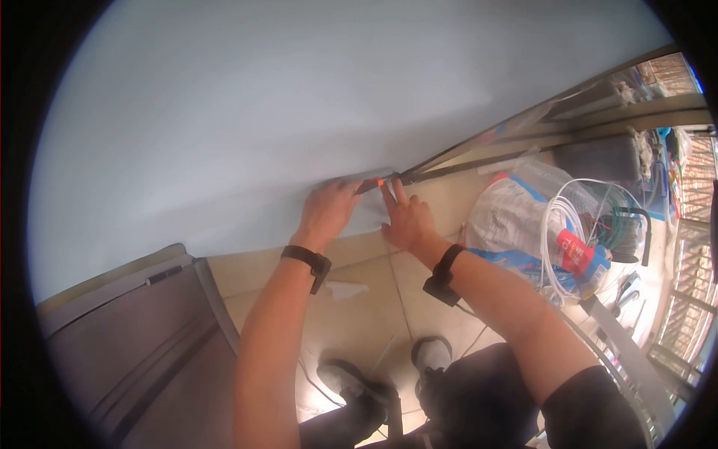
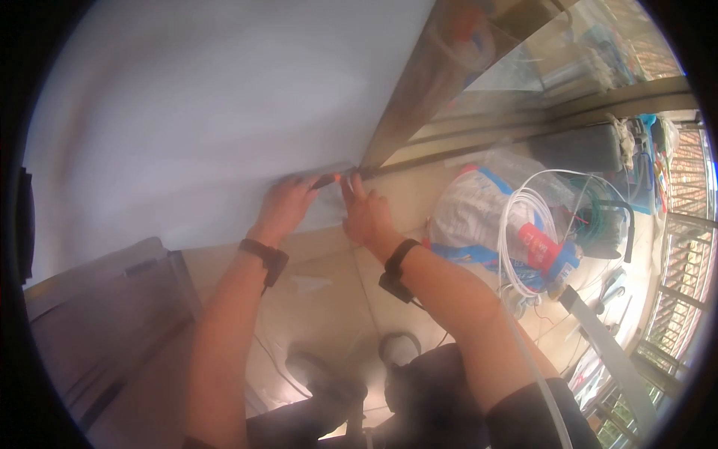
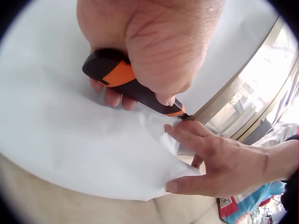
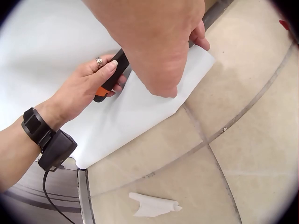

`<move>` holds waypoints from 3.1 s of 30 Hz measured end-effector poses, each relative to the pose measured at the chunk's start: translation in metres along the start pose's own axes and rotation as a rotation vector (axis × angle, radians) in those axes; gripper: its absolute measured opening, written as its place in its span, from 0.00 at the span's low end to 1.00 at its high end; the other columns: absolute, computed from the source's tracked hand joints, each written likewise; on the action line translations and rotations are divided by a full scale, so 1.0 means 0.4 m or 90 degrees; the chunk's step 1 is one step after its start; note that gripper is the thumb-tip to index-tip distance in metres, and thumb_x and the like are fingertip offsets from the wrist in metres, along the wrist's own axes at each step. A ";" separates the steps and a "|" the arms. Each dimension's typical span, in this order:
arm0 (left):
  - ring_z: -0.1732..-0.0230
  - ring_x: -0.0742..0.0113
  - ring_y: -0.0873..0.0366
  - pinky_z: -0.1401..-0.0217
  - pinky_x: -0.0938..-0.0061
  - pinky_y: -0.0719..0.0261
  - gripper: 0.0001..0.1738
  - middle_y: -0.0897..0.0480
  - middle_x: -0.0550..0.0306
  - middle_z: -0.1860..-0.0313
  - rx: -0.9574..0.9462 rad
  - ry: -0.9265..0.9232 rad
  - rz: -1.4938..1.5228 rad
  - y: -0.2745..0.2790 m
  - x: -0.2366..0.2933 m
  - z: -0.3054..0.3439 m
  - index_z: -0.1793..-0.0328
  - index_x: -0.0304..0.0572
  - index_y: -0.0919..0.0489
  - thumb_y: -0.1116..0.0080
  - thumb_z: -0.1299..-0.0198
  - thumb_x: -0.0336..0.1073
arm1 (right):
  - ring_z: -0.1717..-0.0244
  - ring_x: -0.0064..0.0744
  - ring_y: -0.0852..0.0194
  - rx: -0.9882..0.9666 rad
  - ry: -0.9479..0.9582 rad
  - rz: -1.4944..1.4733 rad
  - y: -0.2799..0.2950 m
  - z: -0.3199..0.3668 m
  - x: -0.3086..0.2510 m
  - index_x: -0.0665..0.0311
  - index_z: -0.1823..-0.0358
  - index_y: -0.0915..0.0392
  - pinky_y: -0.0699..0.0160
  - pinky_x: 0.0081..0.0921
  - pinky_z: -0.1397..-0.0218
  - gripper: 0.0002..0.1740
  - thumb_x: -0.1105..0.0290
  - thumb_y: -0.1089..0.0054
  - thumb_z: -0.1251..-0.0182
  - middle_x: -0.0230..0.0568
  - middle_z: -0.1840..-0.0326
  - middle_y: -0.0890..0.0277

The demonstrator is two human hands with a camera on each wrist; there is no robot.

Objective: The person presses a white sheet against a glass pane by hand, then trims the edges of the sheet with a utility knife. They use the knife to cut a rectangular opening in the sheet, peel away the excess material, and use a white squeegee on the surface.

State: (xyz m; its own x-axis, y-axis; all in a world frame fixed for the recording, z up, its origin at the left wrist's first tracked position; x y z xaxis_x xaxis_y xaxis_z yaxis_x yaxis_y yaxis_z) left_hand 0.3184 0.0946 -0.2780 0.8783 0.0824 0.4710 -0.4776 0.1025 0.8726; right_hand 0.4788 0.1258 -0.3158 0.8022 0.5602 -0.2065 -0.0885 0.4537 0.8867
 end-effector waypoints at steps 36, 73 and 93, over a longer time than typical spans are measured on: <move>0.49 0.53 0.19 0.50 0.56 0.22 0.16 0.17 0.54 0.58 0.053 0.029 -0.110 -0.007 -0.004 0.019 0.40 0.50 0.18 0.42 0.31 0.41 | 0.48 0.55 0.19 -0.031 0.004 0.026 0.004 -0.007 -0.006 0.59 0.17 0.53 0.18 0.46 0.45 0.54 0.56 0.34 0.42 0.53 0.14 0.54; 0.49 0.50 0.22 0.47 0.56 0.21 0.20 0.19 0.53 0.54 -0.016 0.156 -0.217 0.212 -0.404 0.378 0.31 0.54 0.23 0.46 0.29 0.38 | 0.46 0.56 0.20 -0.031 0.005 0.026 0.011 -0.008 -0.018 0.60 0.18 0.51 0.18 0.47 0.43 0.53 0.55 0.34 0.42 0.53 0.15 0.56; 0.51 0.44 0.19 0.48 0.52 0.19 0.24 0.19 0.46 0.54 -0.001 0.352 -0.329 0.309 -0.548 0.600 0.26 0.65 0.27 0.50 0.28 0.40 | 0.38 0.58 0.24 -0.018 0.003 0.017 0.028 -0.009 -0.034 0.59 0.18 0.49 0.20 0.47 0.37 0.50 0.56 0.36 0.41 0.51 0.16 0.52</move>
State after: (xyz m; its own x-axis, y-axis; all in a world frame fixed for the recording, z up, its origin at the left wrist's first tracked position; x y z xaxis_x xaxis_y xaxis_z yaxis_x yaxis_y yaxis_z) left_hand 0.0725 -0.1485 -0.2422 0.8505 0.5091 -0.1321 -0.0090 0.2652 0.9642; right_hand 0.4647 0.1256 -0.3043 0.7969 0.5754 -0.1842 -0.1269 0.4575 0.8801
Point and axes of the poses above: each hand's wrist, its own z-axis away from the middle knuckle, its own y-axis out of the back of the hand, x = y × z, the point moved 6 cm from there along -z, towards the middle knuckle
